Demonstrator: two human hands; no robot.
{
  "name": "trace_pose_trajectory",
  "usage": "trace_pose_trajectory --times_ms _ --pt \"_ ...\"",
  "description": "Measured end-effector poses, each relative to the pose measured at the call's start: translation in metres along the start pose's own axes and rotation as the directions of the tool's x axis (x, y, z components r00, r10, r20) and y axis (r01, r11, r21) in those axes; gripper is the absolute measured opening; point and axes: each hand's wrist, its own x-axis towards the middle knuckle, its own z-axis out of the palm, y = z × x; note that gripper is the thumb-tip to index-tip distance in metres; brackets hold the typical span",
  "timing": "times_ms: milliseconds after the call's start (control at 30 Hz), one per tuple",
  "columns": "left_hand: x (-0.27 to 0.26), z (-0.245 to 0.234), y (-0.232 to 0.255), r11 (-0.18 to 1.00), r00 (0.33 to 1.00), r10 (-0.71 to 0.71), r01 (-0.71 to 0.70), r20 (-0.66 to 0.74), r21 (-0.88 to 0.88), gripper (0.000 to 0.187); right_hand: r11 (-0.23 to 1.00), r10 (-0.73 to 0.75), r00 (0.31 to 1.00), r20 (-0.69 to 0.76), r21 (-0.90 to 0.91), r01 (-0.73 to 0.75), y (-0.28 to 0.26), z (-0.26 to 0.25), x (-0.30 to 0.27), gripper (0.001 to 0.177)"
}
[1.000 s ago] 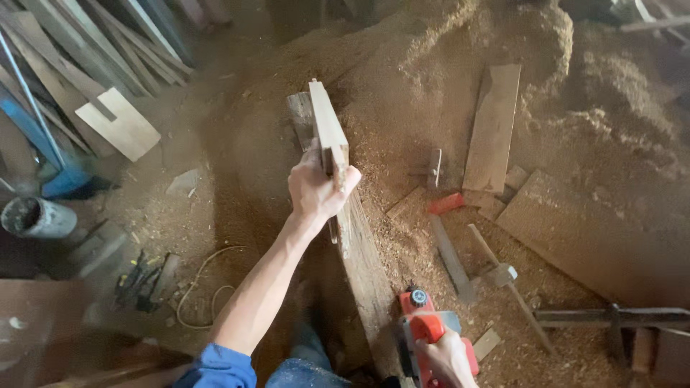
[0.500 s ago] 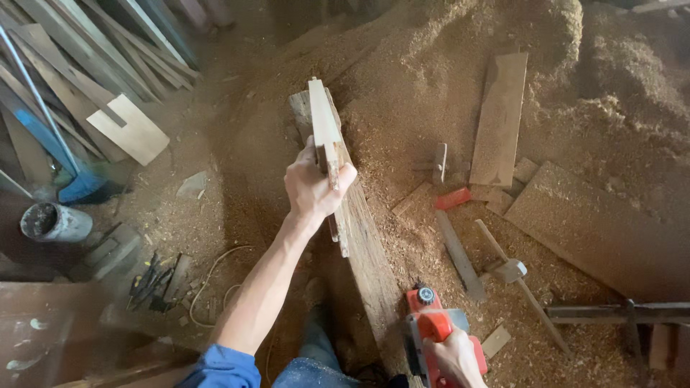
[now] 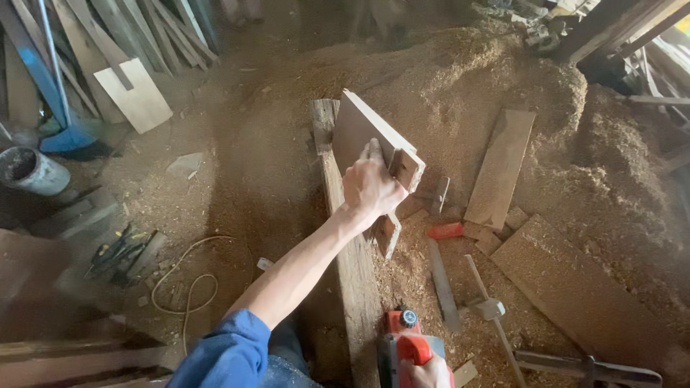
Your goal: The person measures and marks a wooden plank with a square and pencil. They then use a circular saw to cut the plank along the marked line. After cutting, the person uses an electric planer to smooth the surface of the wood, repeatedly running the tool along the length of the plank and flipping it to work on different sides.
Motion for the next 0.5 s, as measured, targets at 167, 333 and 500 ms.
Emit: trace_pose_trajectory --times_ms 167,333,500 --pt "0.008 0.019 -0.011 0.963 0.936 0.25 -0.212 -0.247 0.168 0.092 0.991 0.011 1.0 0.01 0.134 -0.012 0.014 0.0 0.0 0.047" --pt "-0.027 0.04 -0.024 0.906 0.982 -0.173 0.19 0.08 -0.379 0.056 0.88 0.09 0.984 0.153 0.45 -0.151 0.007 -0.007 -0.022 0.033" --pt "-0.103 0.137 -0.139 0.976 0.971 0.22 -0.217 -0.097 0.033 0.101 0.778 -0.085 0.996 -0.026 0.622 0.083 -0.01 -0.036 -0.064 0.026"
